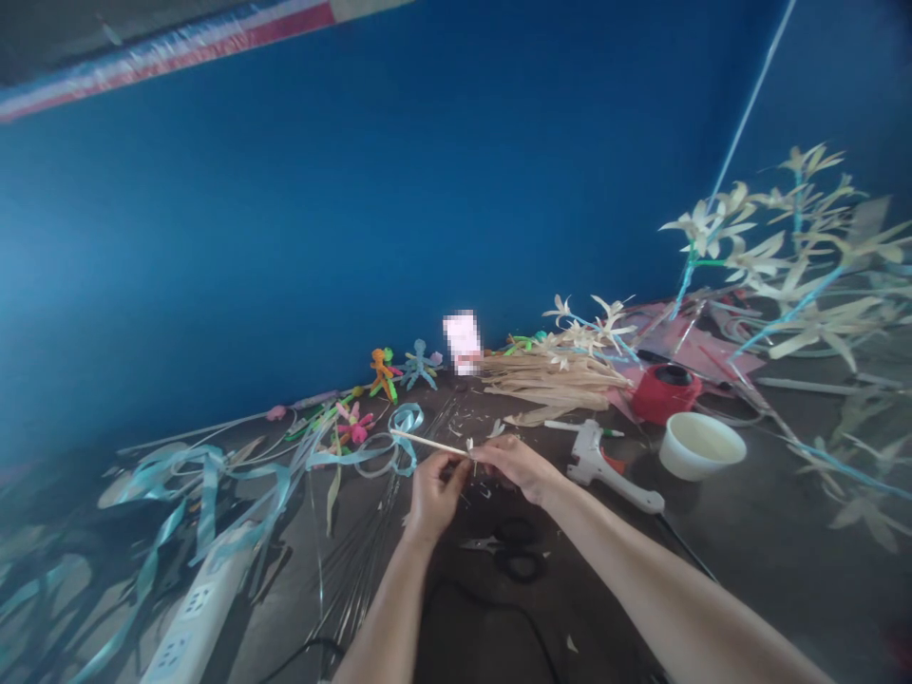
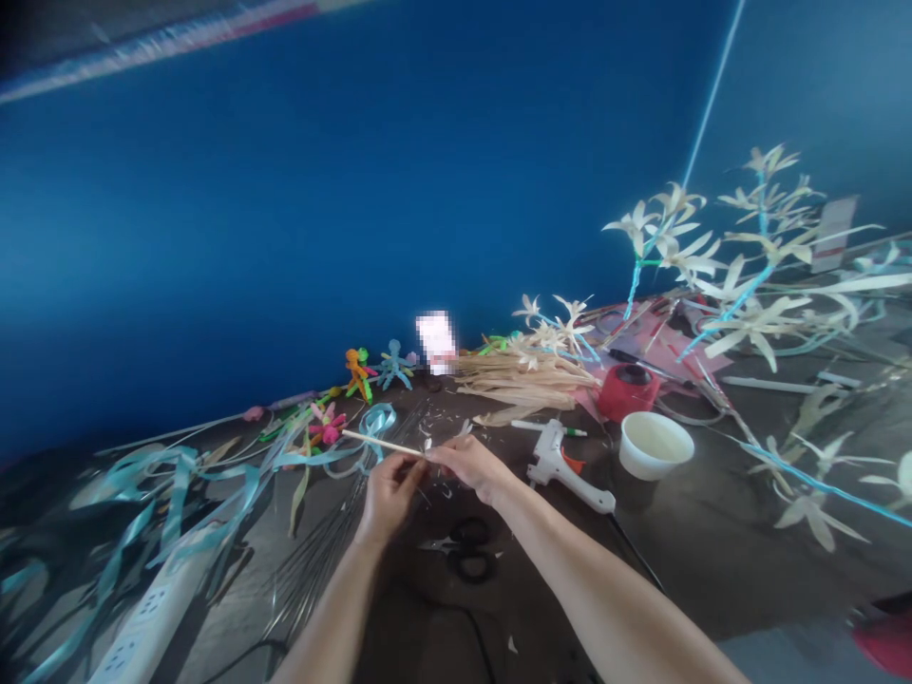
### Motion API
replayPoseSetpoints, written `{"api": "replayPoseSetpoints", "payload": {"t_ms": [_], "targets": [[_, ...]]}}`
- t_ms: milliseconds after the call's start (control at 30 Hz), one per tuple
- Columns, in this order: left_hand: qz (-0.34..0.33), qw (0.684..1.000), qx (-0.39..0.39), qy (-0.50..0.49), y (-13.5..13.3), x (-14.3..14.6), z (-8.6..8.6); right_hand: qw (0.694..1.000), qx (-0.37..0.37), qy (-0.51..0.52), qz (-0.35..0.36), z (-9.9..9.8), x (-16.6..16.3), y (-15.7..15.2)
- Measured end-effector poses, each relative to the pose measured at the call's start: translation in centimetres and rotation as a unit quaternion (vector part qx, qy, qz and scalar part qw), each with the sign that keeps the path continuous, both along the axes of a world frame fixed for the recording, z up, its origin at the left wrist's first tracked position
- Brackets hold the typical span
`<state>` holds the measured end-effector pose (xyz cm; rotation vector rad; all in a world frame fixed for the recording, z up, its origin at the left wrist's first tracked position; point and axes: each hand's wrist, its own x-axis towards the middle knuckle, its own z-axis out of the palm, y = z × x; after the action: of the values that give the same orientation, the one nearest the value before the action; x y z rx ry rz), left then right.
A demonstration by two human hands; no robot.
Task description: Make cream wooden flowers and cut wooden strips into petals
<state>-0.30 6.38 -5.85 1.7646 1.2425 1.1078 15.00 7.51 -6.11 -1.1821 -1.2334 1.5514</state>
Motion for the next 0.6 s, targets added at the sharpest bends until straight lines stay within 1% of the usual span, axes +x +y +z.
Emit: {"api": "replayPoseSetpoints", "payload": {"t_ms": [200, 367, 600], "targets": [[-0.014, 1.000, 0.019, 0.014, -0.2, 0.1, 0.4, 0.998, -0.035, 0.057, 0.023, -0.3, 0.2, 0.1], [-0.029, 0.999, 0.022, 0.010, -0.1, 0.3, 0.6, 0.996, -0.047, 0.076, 0.020, 0.3, 0.8, 0.2], [-0.007, 1.000, 0.022, 0.007, -0.2, 0.6, 0.7, 0.989, -0.089, 0.118, 0.026, 0.2, 1.2, 0.3]]}}
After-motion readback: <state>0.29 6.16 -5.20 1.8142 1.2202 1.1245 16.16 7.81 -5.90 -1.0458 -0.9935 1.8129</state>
